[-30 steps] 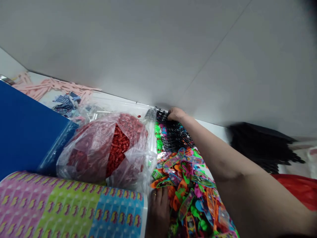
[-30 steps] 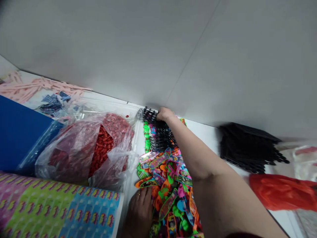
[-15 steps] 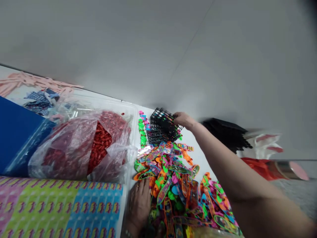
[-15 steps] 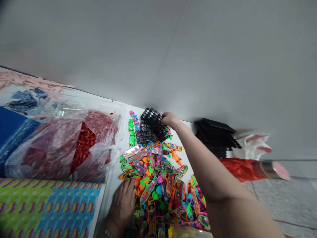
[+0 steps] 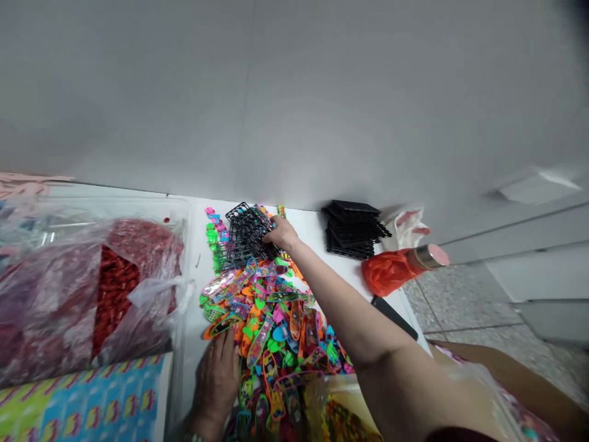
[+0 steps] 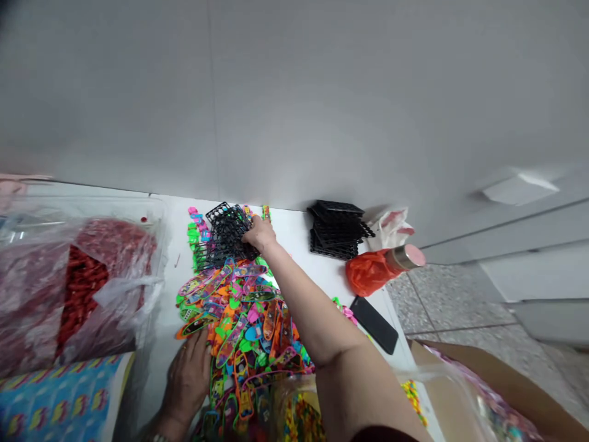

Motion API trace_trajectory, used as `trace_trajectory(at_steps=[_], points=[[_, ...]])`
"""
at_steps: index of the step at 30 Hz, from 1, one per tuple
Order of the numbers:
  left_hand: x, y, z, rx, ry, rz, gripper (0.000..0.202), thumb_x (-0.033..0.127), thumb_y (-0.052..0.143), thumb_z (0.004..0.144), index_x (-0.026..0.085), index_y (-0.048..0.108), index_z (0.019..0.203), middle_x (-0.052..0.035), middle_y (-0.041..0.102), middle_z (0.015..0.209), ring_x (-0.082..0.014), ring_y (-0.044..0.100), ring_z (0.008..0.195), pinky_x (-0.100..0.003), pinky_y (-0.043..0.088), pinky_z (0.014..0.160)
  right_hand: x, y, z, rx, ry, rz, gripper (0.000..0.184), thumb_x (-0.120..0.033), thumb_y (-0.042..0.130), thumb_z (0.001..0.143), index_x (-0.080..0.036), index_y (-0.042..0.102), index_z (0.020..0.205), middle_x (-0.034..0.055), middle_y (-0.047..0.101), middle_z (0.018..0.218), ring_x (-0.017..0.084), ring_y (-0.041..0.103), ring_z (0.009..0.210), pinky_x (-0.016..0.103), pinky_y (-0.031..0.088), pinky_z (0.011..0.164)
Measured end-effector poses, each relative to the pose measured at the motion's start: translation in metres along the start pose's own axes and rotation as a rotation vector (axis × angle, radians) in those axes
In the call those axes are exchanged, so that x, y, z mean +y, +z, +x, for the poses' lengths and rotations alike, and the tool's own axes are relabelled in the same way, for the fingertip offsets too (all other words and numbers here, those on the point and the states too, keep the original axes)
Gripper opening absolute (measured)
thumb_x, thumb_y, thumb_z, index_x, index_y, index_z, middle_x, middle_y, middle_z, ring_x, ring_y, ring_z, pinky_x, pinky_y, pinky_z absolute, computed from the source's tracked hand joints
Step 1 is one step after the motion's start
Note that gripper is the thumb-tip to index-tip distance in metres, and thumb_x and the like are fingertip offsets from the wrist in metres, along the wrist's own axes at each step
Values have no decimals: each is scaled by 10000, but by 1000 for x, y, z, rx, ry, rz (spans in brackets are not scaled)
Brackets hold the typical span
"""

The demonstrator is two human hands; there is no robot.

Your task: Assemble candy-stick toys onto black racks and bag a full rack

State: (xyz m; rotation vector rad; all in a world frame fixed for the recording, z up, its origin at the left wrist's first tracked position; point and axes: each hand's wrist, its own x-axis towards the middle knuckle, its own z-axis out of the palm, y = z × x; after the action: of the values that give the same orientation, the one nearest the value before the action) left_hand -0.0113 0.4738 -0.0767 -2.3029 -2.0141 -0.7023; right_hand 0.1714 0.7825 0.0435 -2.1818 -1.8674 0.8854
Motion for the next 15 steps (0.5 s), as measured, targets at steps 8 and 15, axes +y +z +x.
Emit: trace_trajectory(at_steps=[8,15], points=[[-4,1,3,17,52,23,354,201,464,936,122,552,1269,-138,659,1157,-227,645,959,-333,502,808,9,4,-23,-17,-23,319,668,-136,730,474,-234,592,1121,24,641,930,252,619,893,365,490,818],[-1,0,3,1,4,27,353,204,440,946,128,563,1268,-135,659,1159,-226,647,939,-342,500,808,46,-10,-35,-121,89,1115,345,-142,655,467,-213,530,780,-64,613,626,161,586,595,295,511,606]])
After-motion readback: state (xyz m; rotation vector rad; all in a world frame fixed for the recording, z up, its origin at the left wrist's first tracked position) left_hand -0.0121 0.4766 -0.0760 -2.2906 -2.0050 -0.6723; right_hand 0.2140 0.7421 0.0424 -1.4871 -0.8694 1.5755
